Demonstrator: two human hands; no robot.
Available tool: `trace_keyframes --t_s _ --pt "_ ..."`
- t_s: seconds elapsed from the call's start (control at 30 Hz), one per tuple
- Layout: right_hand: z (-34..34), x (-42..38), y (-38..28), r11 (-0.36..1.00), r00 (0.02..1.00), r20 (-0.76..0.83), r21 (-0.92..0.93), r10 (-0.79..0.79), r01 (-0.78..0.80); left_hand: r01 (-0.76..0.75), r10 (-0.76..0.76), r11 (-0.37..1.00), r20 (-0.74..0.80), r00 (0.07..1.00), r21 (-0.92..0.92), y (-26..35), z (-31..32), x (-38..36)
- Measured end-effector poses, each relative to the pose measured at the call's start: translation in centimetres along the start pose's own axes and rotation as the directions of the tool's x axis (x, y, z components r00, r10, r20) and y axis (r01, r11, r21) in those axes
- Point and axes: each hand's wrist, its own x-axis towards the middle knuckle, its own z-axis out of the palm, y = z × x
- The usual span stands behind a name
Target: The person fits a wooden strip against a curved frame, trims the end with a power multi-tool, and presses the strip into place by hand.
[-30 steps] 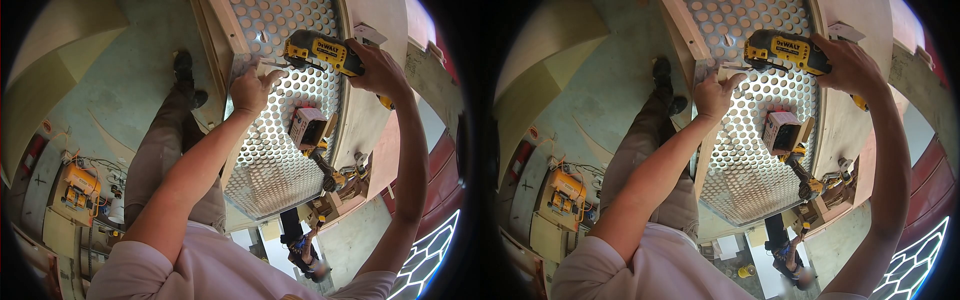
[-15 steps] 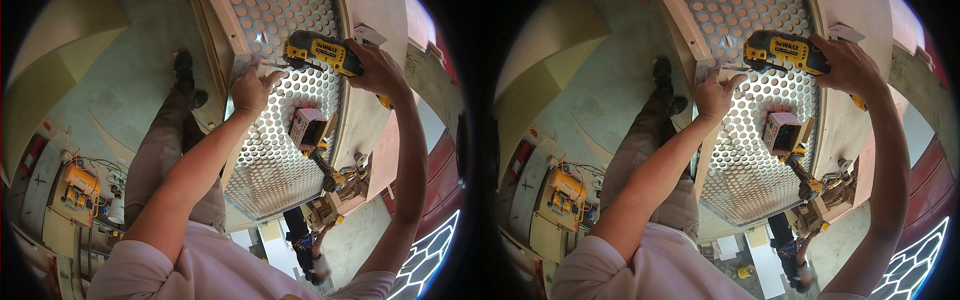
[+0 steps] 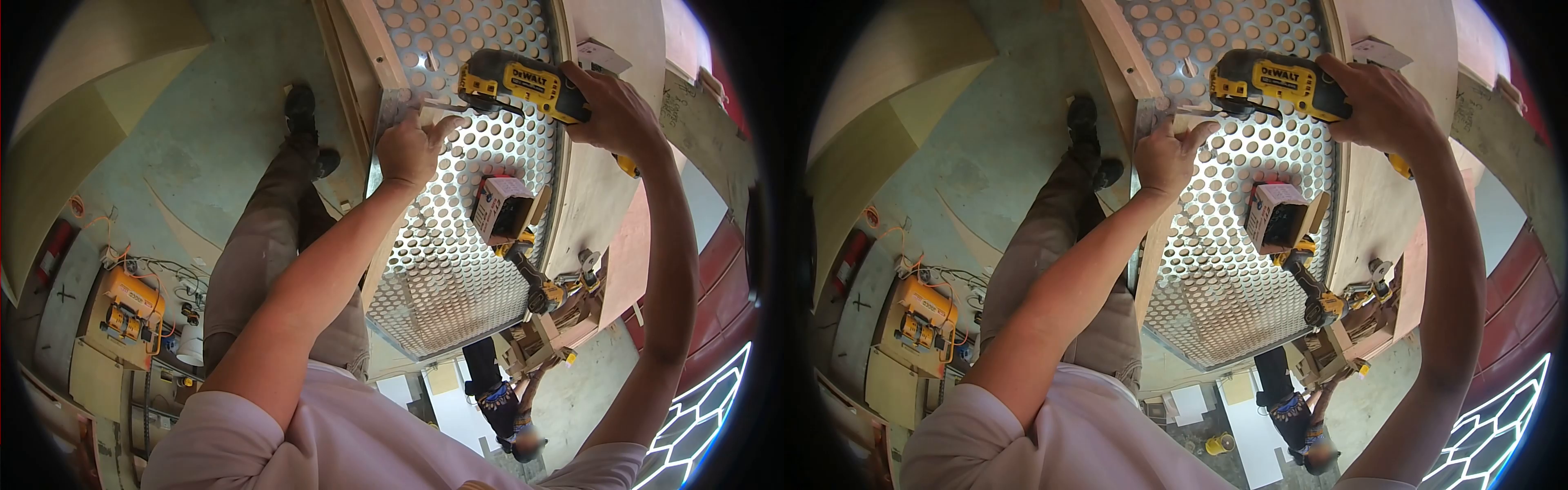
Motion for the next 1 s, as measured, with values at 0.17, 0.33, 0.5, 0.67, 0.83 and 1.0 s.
trace_keyframes --t_s 0.17,0.33,0.5,0.67,0.83,1.0 --pt "-0.6 -0.2 -0.7 1.000 1.000 0.001 -0.010 0.017 -0.017 0.025 -0.026 0.999 -0.018 1.000 -0.025 0.5 -0.2 0.0" --pt "-0.5 -0.2 -0.9 1.000 1.000 -0.023 -0.022 0.010 -0.011 0.001 -0.002 1.000 -0.059 0.998 -0.025 0.4 0.0 -0.1" --pt "-0.8 -0.2 -2.2 1.000 0.998 -0.066 -0.007 -0.015 0.015 0.008 -0.008 1.000 0.008 1.000 -0.002 0.2 0.1 0.0" --pt "0.7 0.4 -0.7 0.935 0.986 -0.055 0.329 0.157 -0.131 -0.008 0.006 0.998 -0.024 1.000 -0.059 0.6 -0.2 0.0" --pt "8.6 4.9 -0.6 0.761 0.879 -0.209 0.608 0.428 -0.226 0.031 -0.033 0.999 0.047 0.998 0.045 0.2 0.1 0.1" --pt "13.4 7.1 -6.9 0.691 0.654 -0.387 0.659 0.651 -0.298 -0.080 0.071 0.989 0.076 0.995 0.122 -0.8 0.3 0.1"
